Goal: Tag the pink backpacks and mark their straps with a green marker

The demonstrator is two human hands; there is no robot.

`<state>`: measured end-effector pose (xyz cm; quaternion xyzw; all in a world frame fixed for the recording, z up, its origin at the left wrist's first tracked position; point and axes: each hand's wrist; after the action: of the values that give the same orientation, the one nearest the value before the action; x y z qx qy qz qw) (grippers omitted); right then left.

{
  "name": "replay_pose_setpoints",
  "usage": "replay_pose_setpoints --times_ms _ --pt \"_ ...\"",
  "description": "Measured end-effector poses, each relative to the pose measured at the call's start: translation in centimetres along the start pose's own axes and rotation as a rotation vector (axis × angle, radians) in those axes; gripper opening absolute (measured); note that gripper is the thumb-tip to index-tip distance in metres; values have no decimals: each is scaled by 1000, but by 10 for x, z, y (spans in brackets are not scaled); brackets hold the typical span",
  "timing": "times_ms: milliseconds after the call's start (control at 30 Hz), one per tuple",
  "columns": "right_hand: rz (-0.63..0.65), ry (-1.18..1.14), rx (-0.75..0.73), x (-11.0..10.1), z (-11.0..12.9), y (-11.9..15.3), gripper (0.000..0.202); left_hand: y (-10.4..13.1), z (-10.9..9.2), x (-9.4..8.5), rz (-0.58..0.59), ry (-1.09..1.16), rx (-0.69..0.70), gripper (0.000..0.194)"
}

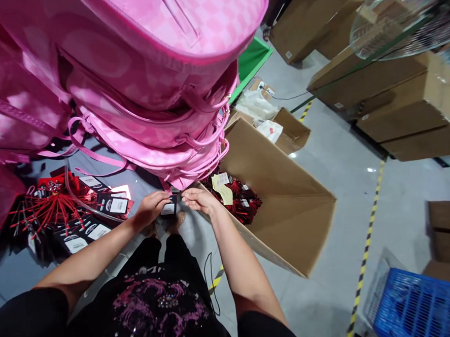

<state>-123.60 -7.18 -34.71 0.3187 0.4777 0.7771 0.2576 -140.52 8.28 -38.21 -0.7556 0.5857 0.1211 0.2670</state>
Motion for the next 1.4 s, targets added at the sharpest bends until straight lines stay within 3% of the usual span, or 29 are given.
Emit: replay_pose_setpoints --times_ms 300,400,567,700,1000,1400 --pt "99 -38 -106 -5 -10 -8 46 -11 -12 16 70 -182 105 19" --pt "88 -45 -169 -4 -14 -10 48 -15 -16 26 48 -108 28 15" --pt "34 -72 -288 2 -19 -20 46 -22 -15 47 -71 27 -225 22" --pt "-38 -108 -402 11 -26 -30 44 -22 -14 55 -100 121 -376 25" --pt "-151 -50 -540 22 -32 -27 31 -28 -22 49 -82 178 -545 28" --pt "-300 67 -601 26 -33 -31 26 -41 -29 40 52 -21 -678 16"
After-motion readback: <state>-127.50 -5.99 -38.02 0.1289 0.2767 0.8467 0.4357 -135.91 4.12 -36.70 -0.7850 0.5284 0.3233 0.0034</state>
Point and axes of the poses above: each hand's wrist, its own y-axis away from the middle knuckle, its own x-axis out of the palm, z = x × y, and after that the axes turned 11 degrees about x, right-handed
